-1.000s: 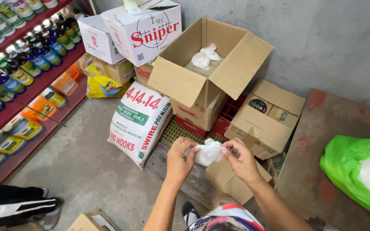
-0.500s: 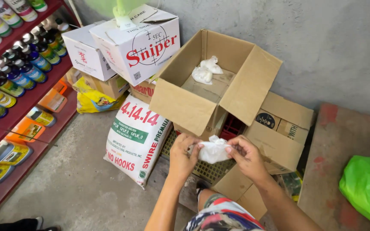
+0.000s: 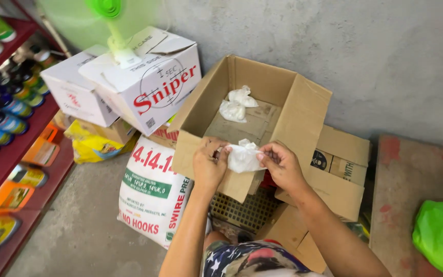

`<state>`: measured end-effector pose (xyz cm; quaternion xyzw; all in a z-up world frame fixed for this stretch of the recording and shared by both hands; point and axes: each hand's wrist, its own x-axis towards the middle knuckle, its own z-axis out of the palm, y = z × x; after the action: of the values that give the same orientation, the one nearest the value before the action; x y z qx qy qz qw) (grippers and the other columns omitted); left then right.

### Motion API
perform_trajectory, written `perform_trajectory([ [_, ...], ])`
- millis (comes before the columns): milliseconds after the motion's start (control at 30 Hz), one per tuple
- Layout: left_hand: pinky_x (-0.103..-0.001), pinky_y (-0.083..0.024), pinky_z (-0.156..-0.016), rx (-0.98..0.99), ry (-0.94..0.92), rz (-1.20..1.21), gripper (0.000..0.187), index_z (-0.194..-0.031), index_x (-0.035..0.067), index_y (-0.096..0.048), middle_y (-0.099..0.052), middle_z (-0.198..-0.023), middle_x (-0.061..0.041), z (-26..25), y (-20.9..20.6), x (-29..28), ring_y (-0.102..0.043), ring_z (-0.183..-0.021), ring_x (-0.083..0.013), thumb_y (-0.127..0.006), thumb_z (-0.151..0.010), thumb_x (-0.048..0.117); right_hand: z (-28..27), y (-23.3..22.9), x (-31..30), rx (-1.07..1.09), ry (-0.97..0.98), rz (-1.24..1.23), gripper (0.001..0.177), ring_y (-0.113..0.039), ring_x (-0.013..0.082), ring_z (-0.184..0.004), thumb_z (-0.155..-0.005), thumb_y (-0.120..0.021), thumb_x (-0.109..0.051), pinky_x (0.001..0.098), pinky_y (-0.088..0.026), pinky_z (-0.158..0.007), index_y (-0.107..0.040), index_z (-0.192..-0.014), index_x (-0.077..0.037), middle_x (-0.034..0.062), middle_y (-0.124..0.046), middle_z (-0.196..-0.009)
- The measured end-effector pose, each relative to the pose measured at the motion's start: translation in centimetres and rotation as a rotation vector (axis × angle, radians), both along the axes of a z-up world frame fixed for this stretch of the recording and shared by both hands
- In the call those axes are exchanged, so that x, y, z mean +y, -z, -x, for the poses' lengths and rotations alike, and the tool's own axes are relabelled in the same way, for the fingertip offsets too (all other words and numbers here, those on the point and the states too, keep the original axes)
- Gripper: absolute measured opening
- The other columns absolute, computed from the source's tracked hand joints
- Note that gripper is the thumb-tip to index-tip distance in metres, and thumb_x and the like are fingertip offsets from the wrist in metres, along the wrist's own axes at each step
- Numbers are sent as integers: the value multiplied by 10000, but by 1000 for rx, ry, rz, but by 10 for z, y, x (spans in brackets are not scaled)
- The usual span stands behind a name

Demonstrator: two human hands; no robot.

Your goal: Scooping granular fertilizer from a large sack into small plastic bags using a hand scoop for weighing and packaging.

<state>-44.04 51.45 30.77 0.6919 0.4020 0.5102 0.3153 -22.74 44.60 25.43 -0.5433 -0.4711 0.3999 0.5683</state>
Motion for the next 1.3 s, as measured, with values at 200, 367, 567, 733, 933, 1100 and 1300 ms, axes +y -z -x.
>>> perform_trajectory([
  [200,-289,-558,-610,-7,201,222,58,-926,29,-737,-720,-894,-75,-13,31,99,-739,-664,-150,-731,-870,42,-4,19,75,-101,169,67,73,-598,47,-707,-946,-716,-72,219,-508,-650,-689,-990,-20,-29,-658,-808],
  [367,-357,-570,-663,154,233,138,81,-893,50,-760,-746,-874,-115,-30,91,194,-750,-715,-244,-781,-825,89,-2,47,142,-326,294,212,93,-618,96,-669,-912,-741,-124,276,-511,-629,-719,-954,-43,31,-681,-756],
  [567,-434,-581,-710,355,260,213,93,-863,97,-774,-760,-823,-151,-59,190,273,-749,-769,-336,-776,-791,157,-10,111,209,-591,385,398,142,-690,216,-731,-824,-787,-178,358,-555,-712,-755,-922,-79,102,-732,-826],
  [733,-466,-592,-727,473,296,203,75,-845,102,-777,-747,-830,-182,-79,250,303,-743,-776,-369,-740,-783,121,-9,147,244,-621,377,536,168,-719,268,-831,-802,-798,-189,378,-564,-791,-764,-936,-93,110,-753,-912],
  [933,-479,-598,-759,525,344,322,68,-839,44,-760,-731,-846,-230,-88,276,310,-740,-840,-400,-702,-814,69,0,157,252,-564,415,667,181,-718,274,-947,-824,-780,-138,369,-562,-867,-765,-997,-89,111,-748,-1030],
  [1100,-425,-561,-884,430,428,244,364,-1170,18,-700,-695,-1190,-207,-84,223,299,-698,-1008,-367,-779,-825,105,6,102,234,-458,526,614,296,-716,251,-964,-852,-726,-53,361,-567,-873,-728,-1142,-111,129,-719,-1088],
  [1300,-411,-563,-897,235,614,190,390,-1248,39,-675,-697,-1220,-158,-88,133,245,-696,-1037,-312,-768,-872,86,21,46,176,-366,731,336,357,-736,191,-880,-848,-718,-26,304,-595,-813,-708,-1198,-94,119,-707,-1104],
])
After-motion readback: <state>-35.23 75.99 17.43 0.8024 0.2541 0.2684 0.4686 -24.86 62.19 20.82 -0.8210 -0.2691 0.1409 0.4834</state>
